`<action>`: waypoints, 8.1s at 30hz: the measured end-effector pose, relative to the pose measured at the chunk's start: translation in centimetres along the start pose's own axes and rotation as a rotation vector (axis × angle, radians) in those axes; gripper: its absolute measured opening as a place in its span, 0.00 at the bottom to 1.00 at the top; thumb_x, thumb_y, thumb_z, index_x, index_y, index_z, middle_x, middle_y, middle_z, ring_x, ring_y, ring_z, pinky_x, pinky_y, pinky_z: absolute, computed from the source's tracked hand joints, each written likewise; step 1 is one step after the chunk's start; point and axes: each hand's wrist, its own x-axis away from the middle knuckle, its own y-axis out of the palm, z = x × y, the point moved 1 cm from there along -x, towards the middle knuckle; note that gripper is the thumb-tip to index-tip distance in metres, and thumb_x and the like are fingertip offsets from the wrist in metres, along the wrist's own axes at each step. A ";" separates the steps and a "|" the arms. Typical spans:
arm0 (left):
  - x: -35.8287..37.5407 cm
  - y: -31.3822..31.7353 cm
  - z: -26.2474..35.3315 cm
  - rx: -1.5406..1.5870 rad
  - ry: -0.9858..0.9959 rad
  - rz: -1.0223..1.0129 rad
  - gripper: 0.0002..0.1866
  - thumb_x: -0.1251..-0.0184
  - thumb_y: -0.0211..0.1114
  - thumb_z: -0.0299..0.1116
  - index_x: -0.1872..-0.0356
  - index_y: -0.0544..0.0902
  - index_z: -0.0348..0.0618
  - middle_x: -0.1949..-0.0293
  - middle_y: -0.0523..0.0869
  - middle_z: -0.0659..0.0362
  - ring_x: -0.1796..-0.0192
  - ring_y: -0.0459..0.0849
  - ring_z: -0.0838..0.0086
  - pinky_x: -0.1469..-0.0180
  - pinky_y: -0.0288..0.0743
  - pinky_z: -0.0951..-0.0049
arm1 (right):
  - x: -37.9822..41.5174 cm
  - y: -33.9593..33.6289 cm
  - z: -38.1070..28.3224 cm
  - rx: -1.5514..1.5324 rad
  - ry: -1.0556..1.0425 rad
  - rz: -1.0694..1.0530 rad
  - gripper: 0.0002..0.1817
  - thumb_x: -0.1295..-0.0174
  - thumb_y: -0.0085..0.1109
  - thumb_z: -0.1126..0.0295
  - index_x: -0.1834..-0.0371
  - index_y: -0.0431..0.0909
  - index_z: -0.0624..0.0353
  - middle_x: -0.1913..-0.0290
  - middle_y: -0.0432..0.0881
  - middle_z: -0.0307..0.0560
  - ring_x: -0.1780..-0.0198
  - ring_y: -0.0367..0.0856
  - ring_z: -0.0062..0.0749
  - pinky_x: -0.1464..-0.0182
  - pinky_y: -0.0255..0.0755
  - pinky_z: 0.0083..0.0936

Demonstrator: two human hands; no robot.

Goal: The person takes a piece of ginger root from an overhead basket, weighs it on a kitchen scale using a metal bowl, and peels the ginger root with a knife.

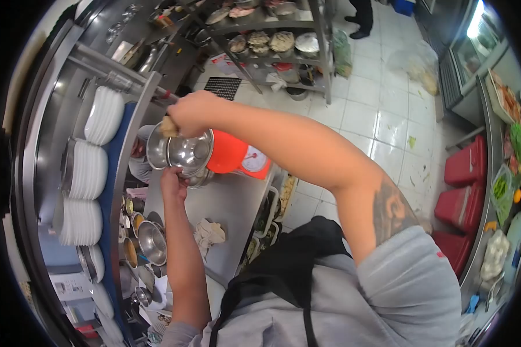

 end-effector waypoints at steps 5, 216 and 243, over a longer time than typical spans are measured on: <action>0.7 2.4 -3.2 0.029 -0.195 -0.081 0.08 0.44 0.61 0.23 0.64 0.75 0.46 0.70 0.81 0.62 0.75 0.79 0.74 0.79 0.70 0.76 | 0.7 0.8 0.3 0.061 0.028 -0.126 0.21 0.48 0.63 0.63 0.51 0.83 0.58 0.57 0.88 0.53 0.52 0.87 0.48 0.54 0.80 0.44; 20.6 15.5 -5.0 0.361 0.082 -0.400 0.20 0.27 0.61 0.32 0.36 0.72 0.44 0.65 0.82 0.57 0.66 0.84 0.70 0.63 0.80 0.70 | 40.7 2.9 8.7 -1.841 0.435 -0.114 0.19 0.24 0.50 0.53 0.42 0.67 0.55 0.66 0.75 0.48 0.75 0.74 0.29 0.70 0.73 0.27; 1.4 33.8 1.0 0.248 0.164 -0.362 0.16 0.25 0.58 0.43 0.66 0.77 0.40 0.73 0.78 0.60 0.72 0.82 0.73 0.66 0.76 0.72 | 22.3 -5.9 24.5 0.059 0.278 0.402 0.28 0.46 0.66 0.75 0.39 0.82 0.40 0.64 0.77 0.44 0.64 0.77 0.40 0.63 0.72 0.33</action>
